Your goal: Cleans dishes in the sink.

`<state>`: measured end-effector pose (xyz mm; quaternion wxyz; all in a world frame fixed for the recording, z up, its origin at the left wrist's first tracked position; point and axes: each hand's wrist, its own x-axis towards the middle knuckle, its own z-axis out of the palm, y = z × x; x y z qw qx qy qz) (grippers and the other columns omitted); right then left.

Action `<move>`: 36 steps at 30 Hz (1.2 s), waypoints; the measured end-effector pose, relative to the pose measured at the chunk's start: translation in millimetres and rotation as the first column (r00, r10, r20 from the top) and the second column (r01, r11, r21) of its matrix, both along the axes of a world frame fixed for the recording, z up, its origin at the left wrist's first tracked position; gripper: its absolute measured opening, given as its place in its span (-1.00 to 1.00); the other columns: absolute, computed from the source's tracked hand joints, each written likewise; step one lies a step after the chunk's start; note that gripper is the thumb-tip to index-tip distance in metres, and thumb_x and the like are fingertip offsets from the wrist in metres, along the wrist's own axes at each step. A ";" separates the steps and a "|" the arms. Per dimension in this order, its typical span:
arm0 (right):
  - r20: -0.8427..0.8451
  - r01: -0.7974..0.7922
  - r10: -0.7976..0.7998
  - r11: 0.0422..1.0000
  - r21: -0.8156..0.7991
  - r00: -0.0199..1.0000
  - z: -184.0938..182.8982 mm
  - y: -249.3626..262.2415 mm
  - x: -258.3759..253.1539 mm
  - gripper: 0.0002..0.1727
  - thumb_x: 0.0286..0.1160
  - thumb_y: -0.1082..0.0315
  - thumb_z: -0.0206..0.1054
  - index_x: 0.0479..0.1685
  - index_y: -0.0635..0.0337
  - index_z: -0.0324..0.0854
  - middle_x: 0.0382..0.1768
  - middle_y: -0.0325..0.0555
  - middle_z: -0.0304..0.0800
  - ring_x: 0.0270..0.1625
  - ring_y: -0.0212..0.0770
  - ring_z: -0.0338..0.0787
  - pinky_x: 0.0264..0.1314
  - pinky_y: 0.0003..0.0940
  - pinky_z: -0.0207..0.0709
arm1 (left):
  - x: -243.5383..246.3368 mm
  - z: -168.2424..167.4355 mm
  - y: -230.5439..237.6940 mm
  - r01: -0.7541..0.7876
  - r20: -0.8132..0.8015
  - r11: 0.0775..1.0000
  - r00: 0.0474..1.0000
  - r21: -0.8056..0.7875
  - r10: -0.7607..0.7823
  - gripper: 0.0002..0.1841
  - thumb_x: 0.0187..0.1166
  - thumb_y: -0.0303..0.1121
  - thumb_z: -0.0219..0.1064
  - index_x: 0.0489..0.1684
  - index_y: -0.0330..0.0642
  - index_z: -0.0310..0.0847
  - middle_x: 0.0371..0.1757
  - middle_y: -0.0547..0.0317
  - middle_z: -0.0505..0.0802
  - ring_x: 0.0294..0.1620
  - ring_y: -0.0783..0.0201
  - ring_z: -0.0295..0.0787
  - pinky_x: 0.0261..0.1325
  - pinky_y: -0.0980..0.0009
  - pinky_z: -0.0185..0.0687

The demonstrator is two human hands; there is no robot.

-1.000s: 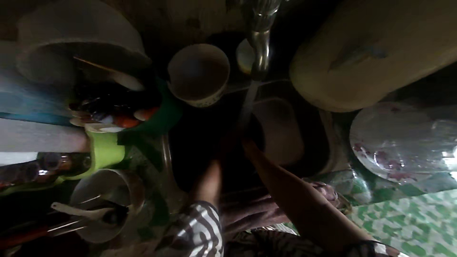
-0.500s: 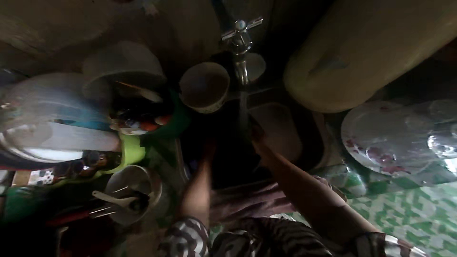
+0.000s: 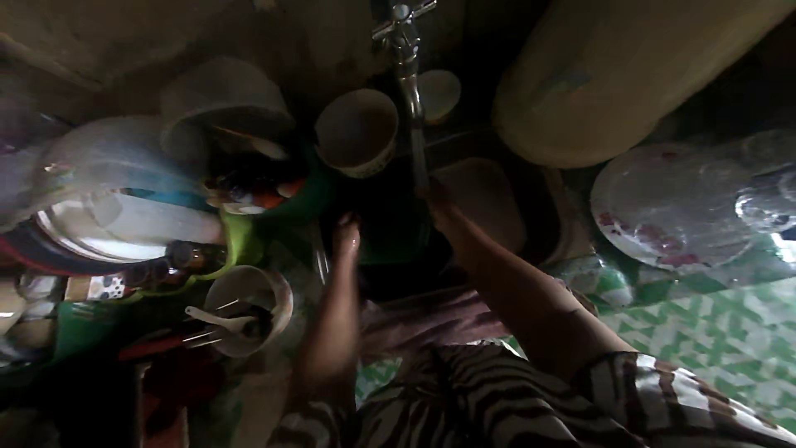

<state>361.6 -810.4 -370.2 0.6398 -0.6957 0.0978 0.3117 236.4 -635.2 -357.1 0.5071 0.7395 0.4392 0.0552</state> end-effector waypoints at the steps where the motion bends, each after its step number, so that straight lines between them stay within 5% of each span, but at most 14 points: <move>1: 0.003 0.028 -0.028 0.999 0.030 1.000 3.2 -2.3 -1.4 -0.56 0.83 0.13 0.14 0.49 0.18 0.56 0.43 0.11 0.64 0.44 -0.02 0.62 0.47 0.07 0.50 | 0.1 0.2 -1.2 -0.030 0.082 0.999 0.996 -0.040 0.033 -0.59 0.72 -0.26 0.29 0.48 -0.21 0.60 0.47 -0.06 0.72 0.49 0.10 0.63 0.55 0.02 0.53; 5: -0.109 0.095 -0.082 0.988 0.122 0.991 11.4 -19.3 -9.8 -0.48 0.77 0.02 0.22 0.55 0.10 0.51 0.50 0.08 0.58 0.49 0.01 0.57 0.47 0.13 0.50 | -16.8 27.2 -20.4 0.039 0.220 0.996 0.975 -0.081 -0.020 -0.68 0.67 -0.32 0.35 0.31 -0.24 0.67 0.29 -0.03 0.79 0.32 0.15 0.71 0.42 0.05 0.62; 8: -0.238 0.024 -0.011 0.998 0.055 0.971 11.2 -32.1 -9.8 -0.33 0.68 -0.11 0.27 0.69 0.00 0.35 0.58 0.14 0.47 0.52 0.16 0.55 0.40 0.24 0.54 | -36.5 52.4 -50.5 0.170 0.128 0.967 0.972 0.191 -0.197 -0.71 0.71 -0.30 0.34 0.22 -0.28 0.73 0.22 -0.06 0.84 0.27 0.16 0.76 0.43 0.07 0.62; 11: -0.331 0.055 -0.026 0.995 0.078 0.943 9.9 -46.4 -9.1 -0.33 0.74 -0.05 0.22 0.73 0.05 0.27 0.63 0.19 0.39 0.53 0.21 0.56 0.36 0.22 0.61 | -57.5 40.2 -72.4 0.276 0.214 0.793 0.868 0.543 -0.449 -0.80 0.62 -0.47 0.35 0.03 -0.37 0.83 0.14 -0.13 0.89 0.29 0.08 0.80 0.47 0.11 0.60; 15: -0.345 0.078 -0.024 0.987 0.144 0.938 13.8 -56.2 -4.8 -0.58 0.65 0.26 0.29 0.43 0.15 0.48 0.12 0.01 0.68 0.01 -0.15 0.72 -0.02 -0.21 0.68 | -73.2 9.2 -73.2 0.268 0.237 0.504 0.643 0.821 -0.728 -0.78 0.67 -0.43 0.27 -0.12 -0.05 0.91 0.10 0.19 0.95 0.47 0.16 0.70 0.74 0.00 0.14; 19: -0.290 0.028 0.096 0.918 0.396 0.952 9.9 -59.2 5.3 -0.65 0.74 0.30 0.19 0.38 0.25 0.48 -0.03 -0.03 0.75 -0.12 -0.21 0.82 -0.06 -0.28 0.79 | -89.6 1.6 -65.1 0.258 0.141 0.488 0.756 0.834 -0.639 -0.74 0.60 -0.43 0.29 -0.09 0.15 0.94 0.48 0.07 0.77 0.72 -0.13 0.38 0.72 -0.26 0.06; 21: -0.195 -0.059 0.153 0.907 0.417 0.969 6.5 -60.2 9.1 -0.63 0.78 0.24 0.18 0.43 0.19 0.47 0.04 -0.09 0.74 -0.05 -0.26 0.78 0.01 -0.29 0.75 | -91.2 -4.5 -62.3 0.214 0.176 0.577 0.821 0.789 -0.544 -0.72 0.60 -0.45 0.30 0.02 0.09 0.93 0.70 -0.18 0.51 0.81 -0.26 0.18 0.78 -0.27 0.01; 23: -0.125 -0.047 0.103 0.920 0.389 0.987 11.7 -59.7 6.9 -0.64 0.79 0.27 0.16 0.44 0.19 0.49 0.05 -0.12 0.75 -0.04 -0.30 0.78 0.01 -0.31 0.75 | -89.6 -6.5 -63.7 0.190 0.206 0.705 0.876 0.683 -0.436 -0.63 0.62 -0.50 0.24 0.33 -0.12 0.78 0.83 -0.31 0.22 0.85 -0.21 0.09 0.81 -0.09 0.14; 26: -0.049 0.013 0.005 0.931 0.366 0.999 14.1 -55.3 4.4 -0.62 0.82 0.31 0.13 0.52 0.17 0.48 0.21 -0.08 0.72 0.11 -0.27 0.76 0.14 -0.27 0.72 | -75.4 7.7 -75.9 0.153 0.196 0.954 0.959 0.257 -0.206 -0.28 0.69 -0.57 0.17 0.88 -0.25 -0.02 0.83 -0.19 0.28 0.67 0.04 0.48 0.59 0.16 0.54; 28: -0.022 0.057 -0.052 0.932 0.358 0.998 17.4 -49.3 2.6 -0.60 0.81 0.32 0.14 0.54 0.18 0.49 0.28 -0.02 0.71 0.19 -0.23 0.74 0.22 -0.22 0.69 | -60.6 11.3 -82.7 0.020 0.258 0.981 0.966 -0.190 0.030 -0.19 0.74 -0.58 0.12 0.94 -0.07 -0.31 0.68 -0.24 0.44 0.43 0.00 0.69 0.34 0.11 0.73; 31: 0.044 0.064 -0.083 0.939 0.339 0.996 21.1 -43.3 0.7 -0.62 0.81 0.32 0.13 0.51 0.18 0.51 0.28 -0.03 0.71 0.21 -0.26 0.74 0.25 -0.24 0.67 | -42.0 7.2 -84.5 -0.054 0.231 0.883 0.956 -0.467 0.180 -0.43 0.82 -0.51 0.02 0.83 -0.25 -0.01 0.55 -0.28 0.55 0.30 -0.03 0.76 0.27 0.08 0.77; 36: 0.107 0.043 -0.088 0.930 0.365 0.990 22.2 -51.2 2.6 -0.58 0.87 0.31 0.04 0.60 0.16 0.44 0.42 -0.02 0.64 0.38 -0.25 0.68 0.40 -0.24 0.62 | -15.0 3.6 -88.8 -0.148 0.173 0.864 0.950 -0.482 0.260 -0.61 0.80 -0.52 0.09 0.57 -0.37 0.33 0.28 -0.19 0.72 0.11 0.12 0.81 0.19 0.24 0.78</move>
